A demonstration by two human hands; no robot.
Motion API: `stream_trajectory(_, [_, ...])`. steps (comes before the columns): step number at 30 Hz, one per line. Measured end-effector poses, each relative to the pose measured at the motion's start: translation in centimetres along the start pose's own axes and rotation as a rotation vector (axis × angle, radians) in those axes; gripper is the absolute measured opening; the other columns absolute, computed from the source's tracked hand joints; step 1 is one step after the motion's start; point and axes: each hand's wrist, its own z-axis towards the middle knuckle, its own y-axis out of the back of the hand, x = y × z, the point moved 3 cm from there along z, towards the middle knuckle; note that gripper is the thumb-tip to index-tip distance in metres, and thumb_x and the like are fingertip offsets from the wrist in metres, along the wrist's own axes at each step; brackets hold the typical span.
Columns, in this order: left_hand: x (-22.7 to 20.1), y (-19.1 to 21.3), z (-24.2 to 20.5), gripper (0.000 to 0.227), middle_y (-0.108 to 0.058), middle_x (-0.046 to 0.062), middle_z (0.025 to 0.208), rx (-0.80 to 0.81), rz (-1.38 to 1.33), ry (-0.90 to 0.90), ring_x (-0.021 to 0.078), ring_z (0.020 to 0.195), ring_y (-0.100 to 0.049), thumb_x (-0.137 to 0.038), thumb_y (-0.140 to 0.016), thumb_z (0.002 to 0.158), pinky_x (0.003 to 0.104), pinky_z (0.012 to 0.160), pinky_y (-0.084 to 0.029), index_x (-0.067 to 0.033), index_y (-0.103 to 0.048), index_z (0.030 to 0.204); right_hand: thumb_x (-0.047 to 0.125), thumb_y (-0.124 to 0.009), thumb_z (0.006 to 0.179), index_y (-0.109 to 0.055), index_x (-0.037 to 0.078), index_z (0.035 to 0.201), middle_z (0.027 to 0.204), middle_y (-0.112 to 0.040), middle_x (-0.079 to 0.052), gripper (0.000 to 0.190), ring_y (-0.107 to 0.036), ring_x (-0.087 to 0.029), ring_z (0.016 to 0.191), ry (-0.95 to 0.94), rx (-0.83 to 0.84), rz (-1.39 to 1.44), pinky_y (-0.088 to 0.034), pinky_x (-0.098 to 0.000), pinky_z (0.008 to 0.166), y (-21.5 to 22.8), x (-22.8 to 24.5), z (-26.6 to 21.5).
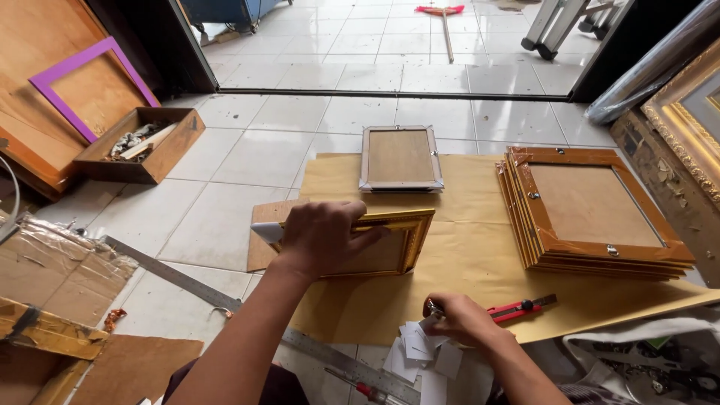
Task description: Applying protective corner pieces to various sizes of wooden picture frames.
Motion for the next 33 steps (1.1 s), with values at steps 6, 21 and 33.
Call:
stream_trajectory(6, [1.2,0.6,0.8,0.053,-0.074,-0.002,0.064,0.121,-0.089,-0.067,0.0186,0.048,-0.064,-0.067,-0.081,0.099,0.04,0.058,-0.054,-0.0215,-0.071,0.073,0.034,-0.077,0.104,-0.087,0.014,0.136,0.085,-0.077,-0.013,0.039,-0.046,-0.015,0.053,-0.171,-0.164,0.552,-0.032,-0.0277,0.043,3.6,-1.5,1.9])
stream_trajectory(21, [-4.4,0.8,6.5,0.048,-0.085,-0.004,0.088,0.336,-0.247,-0.065,0.0192,0.065,-0.076,-0.047,-0.095,0.079,0.041,0.067,-0.059,-0.0317,-0.074,0.119,0.008,-0.068,0.107,-0.068,0.011,0.127,0.073,-0.051,0.002,0.02,-0.043,-0.006,0.057,0.617,-0.254,1.795,-0.042,-0.0284,0.053,9.3,9.6,-1.6])
stream_trajectory(33, [-3.9,-0.3,6.5,0.035,-0.083,-0.007,0.072,0.203,-0.346,-0.005,0.0173,0.054,-0.074,-0.06,-0.089,0.088,0.041,0.056,-0.054,-0.0305,-0.081,0.104,0.008,-0.076,0.105,-0.073,0.006,0.12,0.085,-0.058,-0.003,0.016,-0.046,-0.012,0.065,0.359,-0.558,1.452,-0.045,-0.0349,0.061,7.3,9.4,-0.1])
